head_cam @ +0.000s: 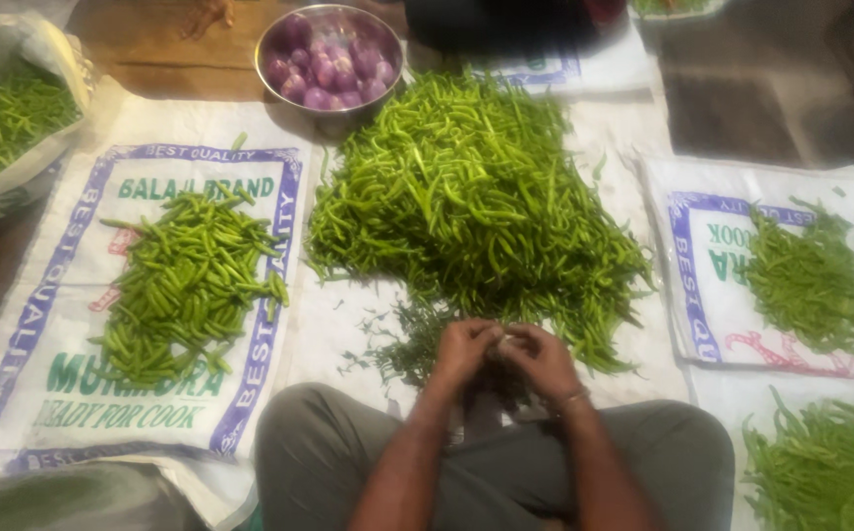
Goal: The person sits on the floor and sorts a large pile of green chilies by hand, separating them into smaller piles on white sacks. A metal bowl containing red onions is visible nearby.
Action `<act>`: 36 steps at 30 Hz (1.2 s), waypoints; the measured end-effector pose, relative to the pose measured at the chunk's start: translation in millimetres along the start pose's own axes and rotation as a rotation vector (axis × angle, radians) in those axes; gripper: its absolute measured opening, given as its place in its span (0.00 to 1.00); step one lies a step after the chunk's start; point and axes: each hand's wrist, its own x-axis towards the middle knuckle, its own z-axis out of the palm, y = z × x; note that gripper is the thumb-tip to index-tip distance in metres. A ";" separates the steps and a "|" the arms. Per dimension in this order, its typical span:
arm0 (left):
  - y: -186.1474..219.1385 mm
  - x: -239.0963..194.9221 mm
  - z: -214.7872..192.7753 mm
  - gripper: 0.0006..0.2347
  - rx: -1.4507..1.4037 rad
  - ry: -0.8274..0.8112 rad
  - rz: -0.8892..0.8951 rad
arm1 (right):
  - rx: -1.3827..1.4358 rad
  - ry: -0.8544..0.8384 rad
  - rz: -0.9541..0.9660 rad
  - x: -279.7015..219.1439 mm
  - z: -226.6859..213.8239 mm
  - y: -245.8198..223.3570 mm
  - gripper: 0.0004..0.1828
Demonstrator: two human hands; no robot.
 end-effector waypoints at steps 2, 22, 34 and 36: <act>-6.1 2.1 6.0 0.12 -0.045 0.031 -0.080 | -0.091 0.089 -0.062 3.3 0.2 6.1 0.17; -30.2 18.9 -28.5 0.22 0.456 0.298 -0.216 | -0.424 0.304 0.251 47.2 -97.8 96.2 0.18; -56.6 18.8 -15.6 0.12 0.284 0.203 -0.114 | -1.181 0.020 0.299 63.3 -59.2 141.5 0.21; -50.0 14.6 -13.6 0.12 0.262 0.188 -0.098 | -1.248 0.032 0.271 59.3 -58.4 139.2 0.21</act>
